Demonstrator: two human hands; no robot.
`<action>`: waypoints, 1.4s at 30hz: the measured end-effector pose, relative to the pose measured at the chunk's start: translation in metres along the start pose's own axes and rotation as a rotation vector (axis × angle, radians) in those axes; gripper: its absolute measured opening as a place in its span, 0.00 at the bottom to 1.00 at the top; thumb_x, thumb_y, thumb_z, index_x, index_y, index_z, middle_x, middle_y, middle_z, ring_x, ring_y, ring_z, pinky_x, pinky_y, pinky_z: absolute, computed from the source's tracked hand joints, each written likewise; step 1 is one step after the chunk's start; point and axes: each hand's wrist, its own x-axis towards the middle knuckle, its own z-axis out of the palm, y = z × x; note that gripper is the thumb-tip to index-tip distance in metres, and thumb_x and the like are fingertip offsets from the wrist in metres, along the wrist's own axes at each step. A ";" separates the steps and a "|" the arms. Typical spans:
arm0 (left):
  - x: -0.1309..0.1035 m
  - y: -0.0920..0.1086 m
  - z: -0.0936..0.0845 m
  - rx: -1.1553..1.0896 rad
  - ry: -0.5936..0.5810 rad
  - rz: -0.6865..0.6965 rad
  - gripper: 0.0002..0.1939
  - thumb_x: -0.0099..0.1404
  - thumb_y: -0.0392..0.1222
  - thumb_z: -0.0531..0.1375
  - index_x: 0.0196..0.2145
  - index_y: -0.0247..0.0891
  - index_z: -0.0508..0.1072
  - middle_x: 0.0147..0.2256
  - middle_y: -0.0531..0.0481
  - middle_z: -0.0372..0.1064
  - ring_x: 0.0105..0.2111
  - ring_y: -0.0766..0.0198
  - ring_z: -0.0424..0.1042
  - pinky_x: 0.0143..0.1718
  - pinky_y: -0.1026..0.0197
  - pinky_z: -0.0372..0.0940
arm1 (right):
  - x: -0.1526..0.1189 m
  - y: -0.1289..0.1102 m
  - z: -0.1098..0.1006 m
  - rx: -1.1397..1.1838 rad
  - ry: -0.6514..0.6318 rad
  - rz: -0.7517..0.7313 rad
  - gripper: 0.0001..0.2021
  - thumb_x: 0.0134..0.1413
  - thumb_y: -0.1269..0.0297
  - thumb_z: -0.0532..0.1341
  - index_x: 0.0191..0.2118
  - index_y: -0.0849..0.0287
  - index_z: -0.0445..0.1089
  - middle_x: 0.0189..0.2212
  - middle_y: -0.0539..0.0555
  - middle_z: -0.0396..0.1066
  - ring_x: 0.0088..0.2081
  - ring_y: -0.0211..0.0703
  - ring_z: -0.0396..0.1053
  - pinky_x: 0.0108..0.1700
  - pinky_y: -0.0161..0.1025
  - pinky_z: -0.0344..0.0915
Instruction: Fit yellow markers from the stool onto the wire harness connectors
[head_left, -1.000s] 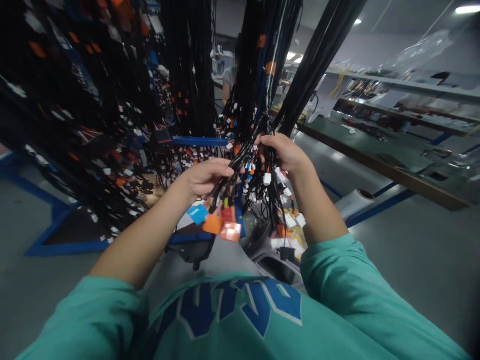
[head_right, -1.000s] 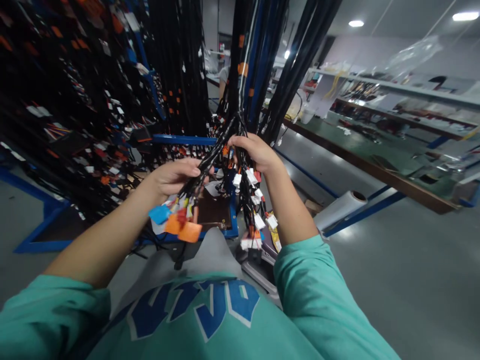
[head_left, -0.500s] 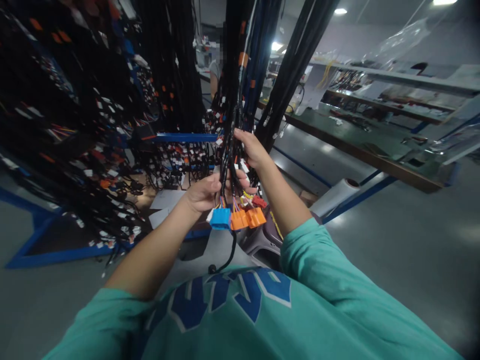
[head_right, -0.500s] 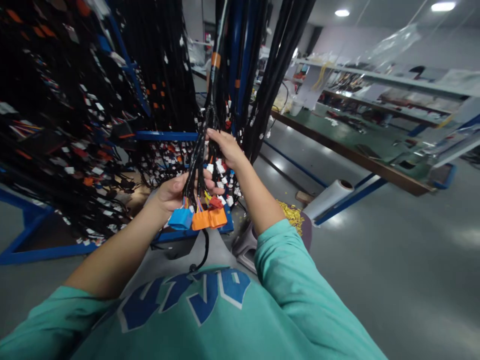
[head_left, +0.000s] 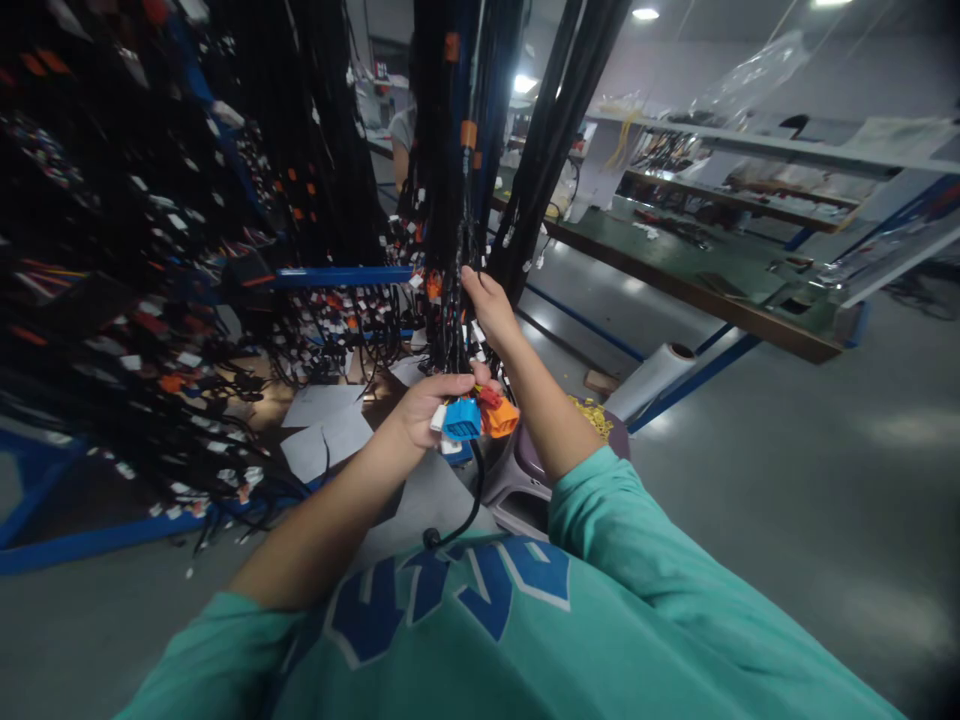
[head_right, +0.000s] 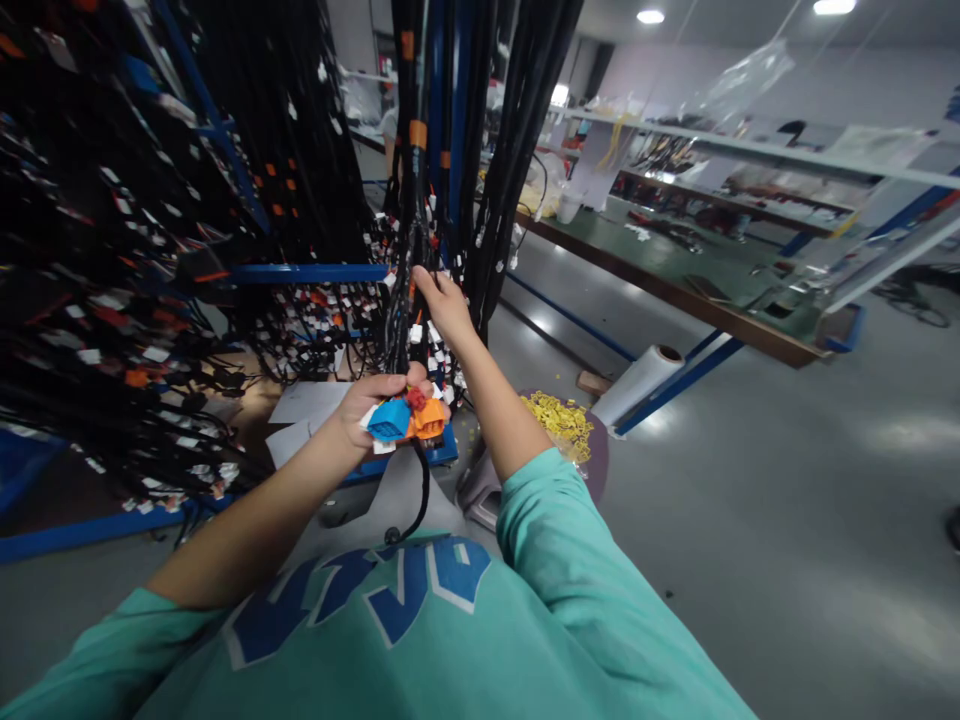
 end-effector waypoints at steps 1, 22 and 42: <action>0.001 0.000 0.002 -0.009 0.002 0.001 0.08 0.46 0.35 0.63 0.24 0.35 0.66 0.27 0.51 0.71 0.28 0.62 0.74 0.36 0.59 0.69 | -0.003 -0.001 -0.004 -0.058 0.054 -0.027 0.19 0.50 0.43 0.55 0.28 0.56 0.64 0.27 0.49 0.66 0.35 0.40 0.66 0.45 0.40 0.64; 0.026 -0.006 0.004 -0.017 0.206 0.034 0.09 0.48 0.39 0.57 0.30 0.37 0.68 0.34 0.46 0.74 0.39 0.50 0.74 0.42 0.48 0.68 | -0.143 -0.022 -0.086 0.053 0.184 0.131 0.06 0.46 0.57 0.63 0.29 0.52 0.71 0.23 0.47 0.67 0.25 0.36 0.64 0.30 0.37 0.64; 0.029 0.015 0.012 0.505 -0.044 -0.036 0.21 0.40 0.40 0.59 0.36 0.32 0.72 0.40 0.43 0.72 0.41 0.47 0.70 0.33 0.55 0.68 | -0.243 0.146 -0.306 -0.460 0.867 0.954 0.11 0.59 0.60 0.57 0.39 0.65 0.67 0.31 0.50 0.69 0.28 0.32 0.67 0.30 0.33 0.67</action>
